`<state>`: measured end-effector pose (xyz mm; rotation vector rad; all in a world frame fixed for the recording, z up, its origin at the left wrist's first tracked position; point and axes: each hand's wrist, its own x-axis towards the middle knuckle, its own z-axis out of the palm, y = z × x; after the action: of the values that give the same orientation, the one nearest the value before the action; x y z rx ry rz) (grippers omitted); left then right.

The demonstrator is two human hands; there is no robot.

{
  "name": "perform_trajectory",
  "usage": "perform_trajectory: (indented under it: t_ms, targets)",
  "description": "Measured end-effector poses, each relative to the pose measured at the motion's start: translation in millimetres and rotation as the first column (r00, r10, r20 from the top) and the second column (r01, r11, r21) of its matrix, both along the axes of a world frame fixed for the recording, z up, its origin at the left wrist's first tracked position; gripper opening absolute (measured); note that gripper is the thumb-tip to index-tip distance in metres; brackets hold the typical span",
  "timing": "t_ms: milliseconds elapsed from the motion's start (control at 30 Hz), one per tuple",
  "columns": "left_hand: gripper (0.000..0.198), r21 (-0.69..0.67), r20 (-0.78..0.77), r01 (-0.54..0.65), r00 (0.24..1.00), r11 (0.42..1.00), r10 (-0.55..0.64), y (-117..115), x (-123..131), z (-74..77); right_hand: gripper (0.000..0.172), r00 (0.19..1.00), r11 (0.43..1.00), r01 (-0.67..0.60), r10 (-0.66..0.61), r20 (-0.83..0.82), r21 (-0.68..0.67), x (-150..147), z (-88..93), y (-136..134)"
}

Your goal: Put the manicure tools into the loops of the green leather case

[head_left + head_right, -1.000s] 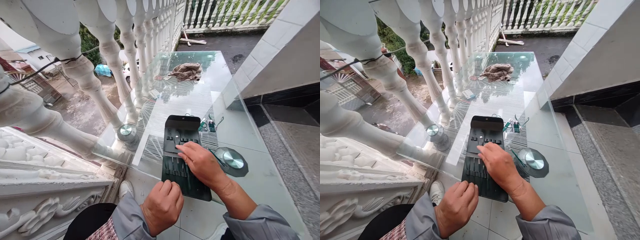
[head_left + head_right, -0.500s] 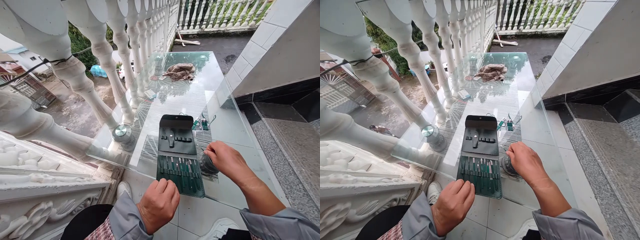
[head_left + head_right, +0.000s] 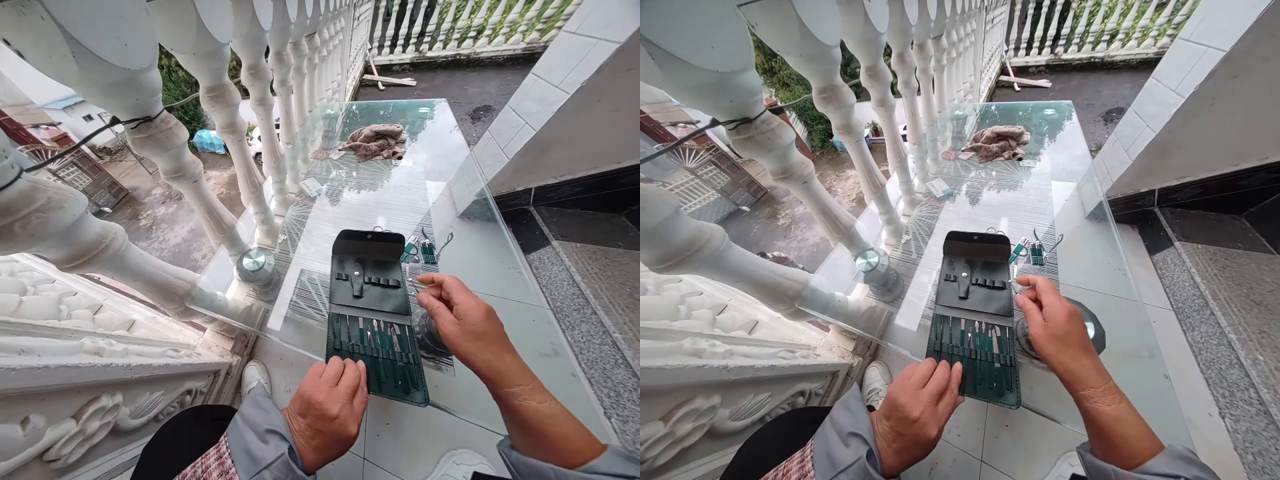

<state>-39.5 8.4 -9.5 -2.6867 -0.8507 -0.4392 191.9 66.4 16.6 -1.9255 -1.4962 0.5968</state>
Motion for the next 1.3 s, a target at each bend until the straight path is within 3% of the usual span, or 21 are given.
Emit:
perform_trajectory:
  t_ms: [67,133,200,267,500,933,1100,1200,1300]
  targets:
    - [0.027,-0.004,-0.003,-0.002,1.000,1.000,0.002,0.3,0.4,-0.4,0.037,0.967,0.999,-0.052,0.054,-0.248,0.015,-16.3,2.6,-0.9]
    - [0.027,-0.010,-0.005,-0.004,1.000,1.000,0.004,0.4,0.9,-0.9,0.040,0.893,0.993,-0.117,0.096,-0.440,-0.020,-33.4,1.5,-1.3]
    - [0.027,-0.015,-0.009,-0.008,1.000,1.000,0.008,0.5,1.3,-1.3,0.036,0.831,0.983,-0.173,0.114,-0.545,-0.058,-48.4,-2.2,-0.8]
    - [0.027,-0.020,-0.013,-0.013,1.000,1.000,0.013,0.3,1.3,-1.2,0.029,0.824,0.977,-0.200,0.123,-0.553,-0.080,-59.1,-6.6,0.5]
    - [0.028,-0.044,-0.034,-0.029,0.999,0.999,0.027,-0.9,1.5,0.8,0.017,0.930,0.976,-0.181,0.130,-0.343,-0.120,-68.7,-10.3,6.9]
    - [0.023,-0.076,-0.005,-0.038,0.999,0.996,0.037,-1.0,2.7,-3.1,0.014,0.961,0.950,-0.211,0.159,-0.227,-0.229,-70.3,-11.5,16.3]
    - [0.022,-0.014,0.014,-0.049,0.999,0.999,0.050,-3.1,2.5,-5.2,0.013,0.961,0.955,-0.259,0.270,0.058,-0.143,-73.2,-8.0,15.1]
    - [0.018,0.005,0.046,-0.045,0.998,0.999,0.045,-4.3,2.3,-5.4,0.018,0.911,0.947,-0.320,0.318,0.262,-0.035,-75.9,-9.2,11.6]
    - [0.020,0.006,0.061,-0.037,0.997,0.999,0.036,-3.8,2.2,-4.9,0.021,0.860,0.914,-0.406,0.379,0.340,0.009,-77.0,-10.8,7.9]
